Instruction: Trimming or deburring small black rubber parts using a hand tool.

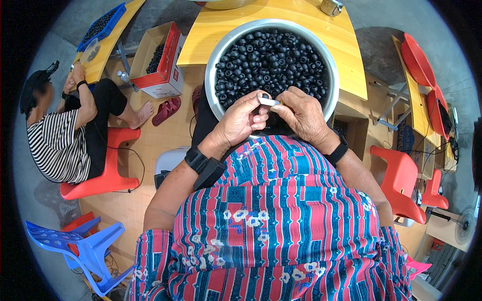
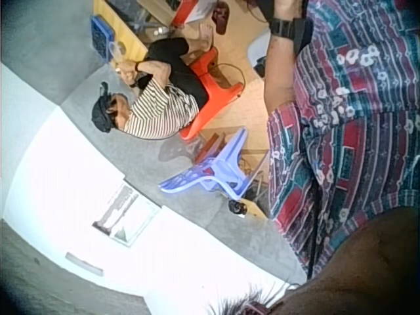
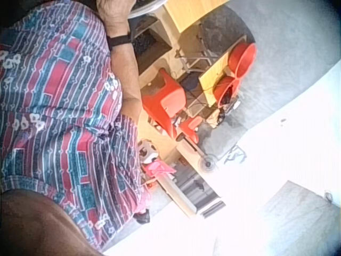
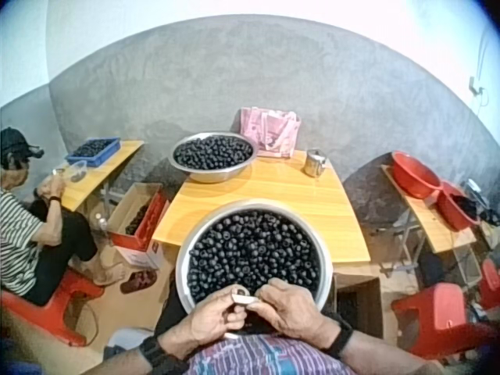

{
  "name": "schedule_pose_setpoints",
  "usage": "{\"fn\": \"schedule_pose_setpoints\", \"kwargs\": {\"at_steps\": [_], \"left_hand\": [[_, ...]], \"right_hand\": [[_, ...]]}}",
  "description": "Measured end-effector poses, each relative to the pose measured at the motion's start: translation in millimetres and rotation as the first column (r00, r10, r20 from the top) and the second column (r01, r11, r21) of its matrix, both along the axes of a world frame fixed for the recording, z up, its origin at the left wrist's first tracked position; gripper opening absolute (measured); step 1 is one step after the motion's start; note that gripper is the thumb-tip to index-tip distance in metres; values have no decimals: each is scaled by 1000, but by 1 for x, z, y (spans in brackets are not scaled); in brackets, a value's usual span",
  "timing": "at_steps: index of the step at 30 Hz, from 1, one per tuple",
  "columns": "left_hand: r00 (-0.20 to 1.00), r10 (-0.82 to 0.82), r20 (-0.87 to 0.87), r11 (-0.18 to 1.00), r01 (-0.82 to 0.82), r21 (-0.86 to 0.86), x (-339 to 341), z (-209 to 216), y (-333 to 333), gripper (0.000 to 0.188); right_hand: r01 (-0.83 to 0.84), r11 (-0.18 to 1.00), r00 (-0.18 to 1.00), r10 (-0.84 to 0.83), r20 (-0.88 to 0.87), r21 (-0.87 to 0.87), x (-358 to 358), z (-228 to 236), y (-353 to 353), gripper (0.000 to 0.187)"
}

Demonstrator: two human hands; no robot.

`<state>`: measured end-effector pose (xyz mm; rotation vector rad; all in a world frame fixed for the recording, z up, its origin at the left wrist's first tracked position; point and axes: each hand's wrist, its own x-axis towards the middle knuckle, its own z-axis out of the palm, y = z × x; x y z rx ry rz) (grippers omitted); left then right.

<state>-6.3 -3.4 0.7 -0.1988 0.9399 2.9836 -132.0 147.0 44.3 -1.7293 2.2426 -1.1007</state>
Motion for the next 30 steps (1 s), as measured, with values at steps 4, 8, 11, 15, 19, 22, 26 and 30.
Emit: {"fn": "schedule_pose_setpoints", "kwargs": {"at_steps": [4, 8, 11, 15, 19, 22, 26, 30], "left_hand": [[1000, -6, -16, 1000, 6, -3, 0, -2, 0, 20], [1000, -14, -24, 1000, 14, 7, 0, -2, -1, 20], [1000, -13, -5, 1000, 13, 14, -1, -2, -1, 20], [996, -53, -73, 997, 57, 47, 0, -5, -2, 20], [994, -73, -78, 996, 77, 52, 1, -3, -1, 19], [996, -52, -71, 998, 54, 18, 1, 0, 1, 20], [997, -50, -53, 999, 51, -1, 1, 3, 3, 19], [1000, 8, 5, 1000, -8, -28, 1, 3, 6, 23]], "right_hand": [[3, 1000, 1000, -3, 4, -6, -1, -2, 0, 24], [4, 1000, 1000, -4, -4, -6, -1, -2, -1, 24], [-8, 1000, 1000, 8, -8, -10, 0, -2, -1, 25], [150, 989, 988, -150, -27, 13, -7, -10, -6, 26], [222, 975, 969, -220, 108, -6, -9, -9, -3, 25], [153, 987, 963, -141, 231, -37, -9, -12, -2, 25], [122, 975, 917, -40, 397, -185, -8, -14, -4, 21], [20, 973, 940, 61, 335, -232, -2, -9, -4, 27]]}}
